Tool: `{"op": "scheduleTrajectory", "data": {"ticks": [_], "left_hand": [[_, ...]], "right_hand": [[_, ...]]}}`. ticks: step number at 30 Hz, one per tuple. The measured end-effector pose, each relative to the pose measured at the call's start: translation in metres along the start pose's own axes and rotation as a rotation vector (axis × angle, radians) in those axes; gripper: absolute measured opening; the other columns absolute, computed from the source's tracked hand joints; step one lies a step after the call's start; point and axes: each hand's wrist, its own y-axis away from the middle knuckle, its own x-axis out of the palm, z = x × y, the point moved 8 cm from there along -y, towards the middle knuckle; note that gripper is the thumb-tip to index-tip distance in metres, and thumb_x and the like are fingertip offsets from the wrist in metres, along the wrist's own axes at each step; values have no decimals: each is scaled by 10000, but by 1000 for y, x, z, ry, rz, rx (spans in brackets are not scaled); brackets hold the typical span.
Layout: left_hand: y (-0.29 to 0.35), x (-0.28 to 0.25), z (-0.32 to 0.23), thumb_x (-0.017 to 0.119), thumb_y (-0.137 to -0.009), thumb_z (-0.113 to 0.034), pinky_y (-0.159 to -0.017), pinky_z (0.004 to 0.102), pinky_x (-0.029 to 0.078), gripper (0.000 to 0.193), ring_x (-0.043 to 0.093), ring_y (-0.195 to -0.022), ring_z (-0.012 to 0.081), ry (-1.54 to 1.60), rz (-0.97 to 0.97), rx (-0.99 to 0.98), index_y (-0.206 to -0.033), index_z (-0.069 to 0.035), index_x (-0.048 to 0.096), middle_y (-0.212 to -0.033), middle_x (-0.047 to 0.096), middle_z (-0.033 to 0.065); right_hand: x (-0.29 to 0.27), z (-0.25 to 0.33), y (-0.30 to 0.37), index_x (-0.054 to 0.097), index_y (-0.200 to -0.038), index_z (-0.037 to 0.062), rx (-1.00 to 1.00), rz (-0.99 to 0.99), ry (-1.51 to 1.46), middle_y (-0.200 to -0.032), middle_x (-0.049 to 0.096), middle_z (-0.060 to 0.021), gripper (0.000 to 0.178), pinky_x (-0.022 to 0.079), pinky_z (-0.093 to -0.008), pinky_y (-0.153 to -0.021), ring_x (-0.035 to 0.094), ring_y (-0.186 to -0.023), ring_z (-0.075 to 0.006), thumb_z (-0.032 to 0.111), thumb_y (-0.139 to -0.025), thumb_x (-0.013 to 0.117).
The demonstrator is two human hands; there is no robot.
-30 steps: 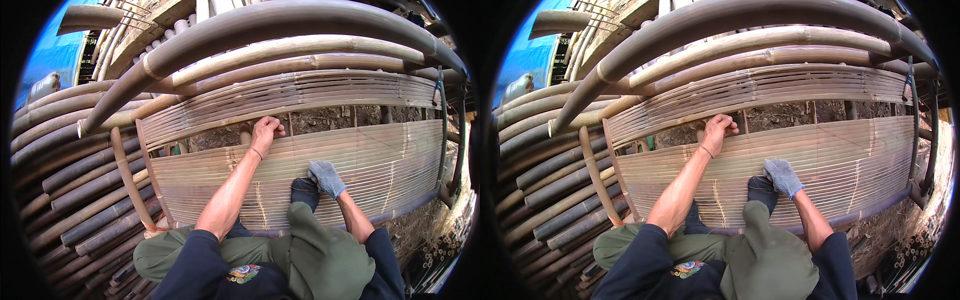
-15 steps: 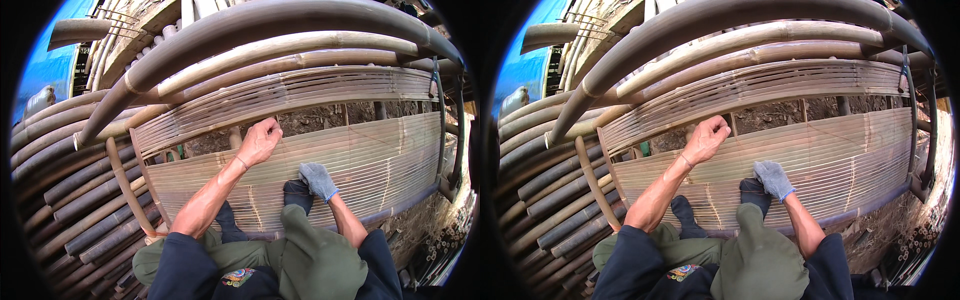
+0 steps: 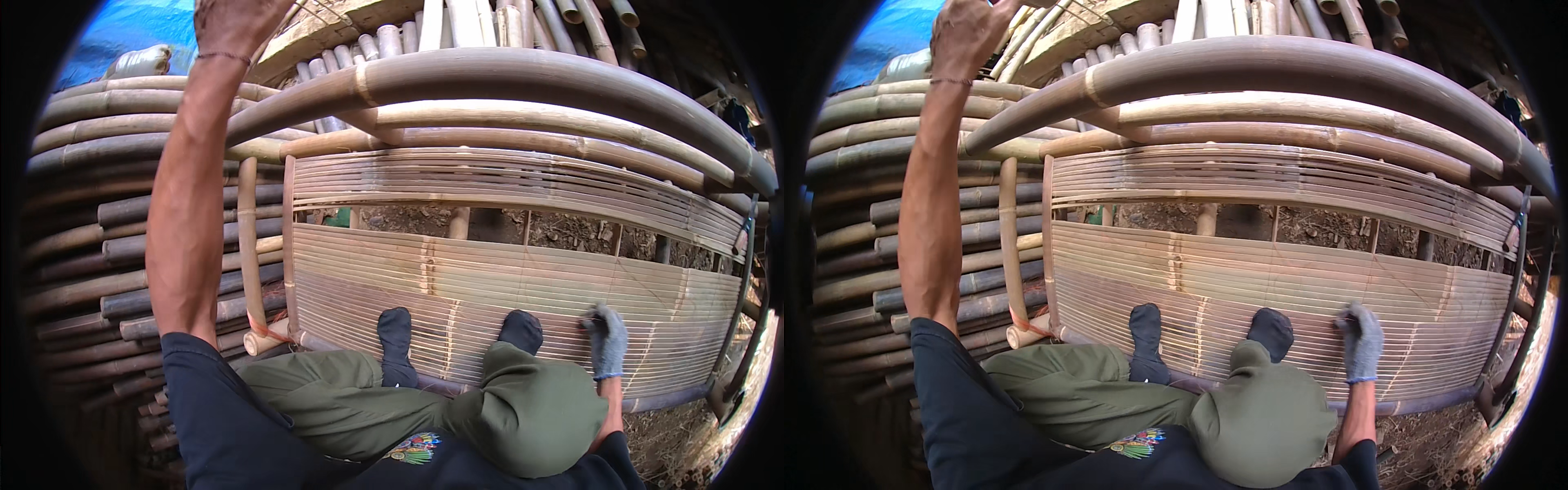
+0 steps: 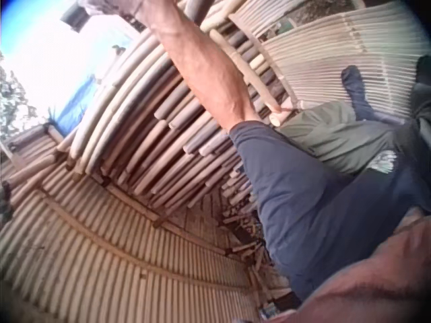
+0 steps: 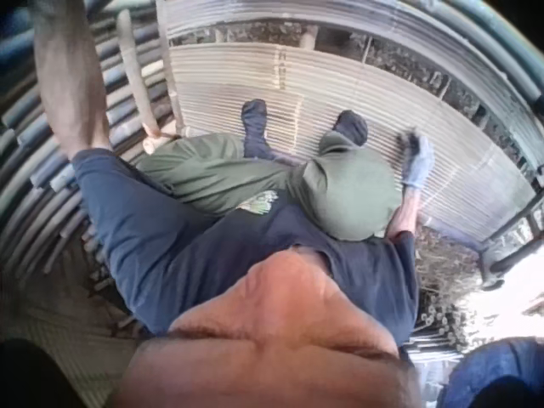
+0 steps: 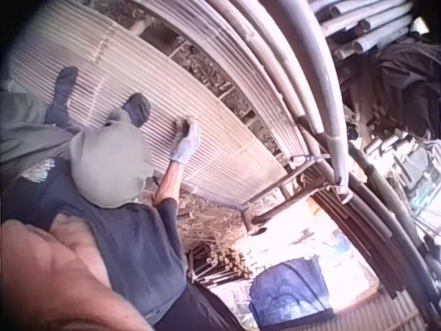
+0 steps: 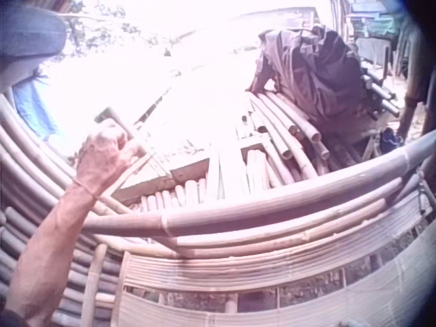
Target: The person weaves thin bamboo strips into a larger bamboo structure using both hands. They interlace the strips through a pre-existing frame, occasionally adjusting the position of the strips to ensure a tight weave.
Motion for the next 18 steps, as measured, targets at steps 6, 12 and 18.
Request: {"op": "scheduleTrajectory", "data": {"ticks": [6,12,18], "left_hand": [[256,28,-181,656,-797,-90,-811,372,507,215,581,-931,252,836,583,497,-998,-57,585,-1005,574,91],[462,122,-108,542,-862,-116,-1010,398,423,509,493,-1236,271,441,881,470,-1366,-111,474,-1369,493,94],[461,144,-119,561,-840,-165,-945,360,455,384,532,-1134,232,703,590,615,-1215,-84,552,-1218,546,63]], "right_hand": [[-364,129,72,532,-1279,-90,-251,-937,1682,-1219,595,-280,529,420,-434,-1012,549,-1118,-429,235,-866,592],[-213,80,82,341,-1459,-14,-444,-656,1626,-1461,391,-226,667,358,-432,-1115,398,-1342,-356,71,-867,636],[16,44,42,441,-1395,36,-503,-207,1272,-1365,466,-182,568,461,-392,-1049,514,-1257,-288,-35,-854,599]]}}
